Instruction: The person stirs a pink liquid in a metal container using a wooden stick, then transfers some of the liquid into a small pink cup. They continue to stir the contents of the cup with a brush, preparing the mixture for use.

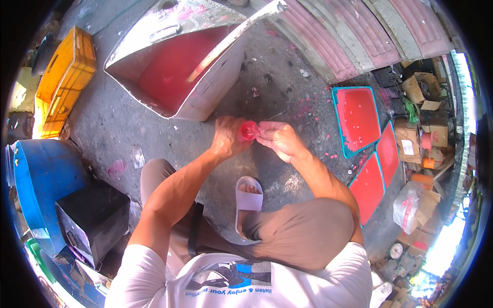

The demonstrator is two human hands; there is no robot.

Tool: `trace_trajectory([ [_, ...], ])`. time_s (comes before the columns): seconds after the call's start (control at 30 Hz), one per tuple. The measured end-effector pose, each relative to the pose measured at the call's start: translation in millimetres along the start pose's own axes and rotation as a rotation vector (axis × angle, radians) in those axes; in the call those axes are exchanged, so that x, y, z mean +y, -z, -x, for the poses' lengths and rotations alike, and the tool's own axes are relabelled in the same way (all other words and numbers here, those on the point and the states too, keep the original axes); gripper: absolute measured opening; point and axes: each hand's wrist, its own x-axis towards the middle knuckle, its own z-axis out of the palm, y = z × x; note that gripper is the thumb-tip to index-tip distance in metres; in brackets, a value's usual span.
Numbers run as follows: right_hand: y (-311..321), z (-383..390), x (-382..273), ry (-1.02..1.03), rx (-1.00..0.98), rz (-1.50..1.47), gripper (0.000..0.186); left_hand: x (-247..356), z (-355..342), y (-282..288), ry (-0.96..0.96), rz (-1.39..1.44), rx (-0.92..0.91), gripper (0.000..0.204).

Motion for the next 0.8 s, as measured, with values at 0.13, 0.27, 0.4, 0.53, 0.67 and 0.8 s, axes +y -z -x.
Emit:
trace_trajectory([
  [0.13,16,-4,16,0.029,0.013,0.147,0.046,3,-1,2,0.011,-0.004,0.001,0.059],
  [0.27,8,2,12,0.1,0.282,0.297,0.037,4,4,11,0.01,0.061,-0.075,0.061],
  [0.4,-1,-8,14,0.25,0.197,0.643,0.024,-1,7,13,-0.042,0.111,-0.05,0.063],
  [0.53,-26,22,-9,0.676,0.059,0.994,0.024,-13,14,15,-0.081,0.115,-0.05,0.063],
  [0.67,-22,46,-35,0.625,-0.002,1.227,0.022,1,11,19,-0.111,0.133,-0.056,0.06],
  [0.8,-15,56,-50,0.881,-0.154,1.639,0.017,9,-1,22,-0.115,0.13,-0.03,0.055],
])
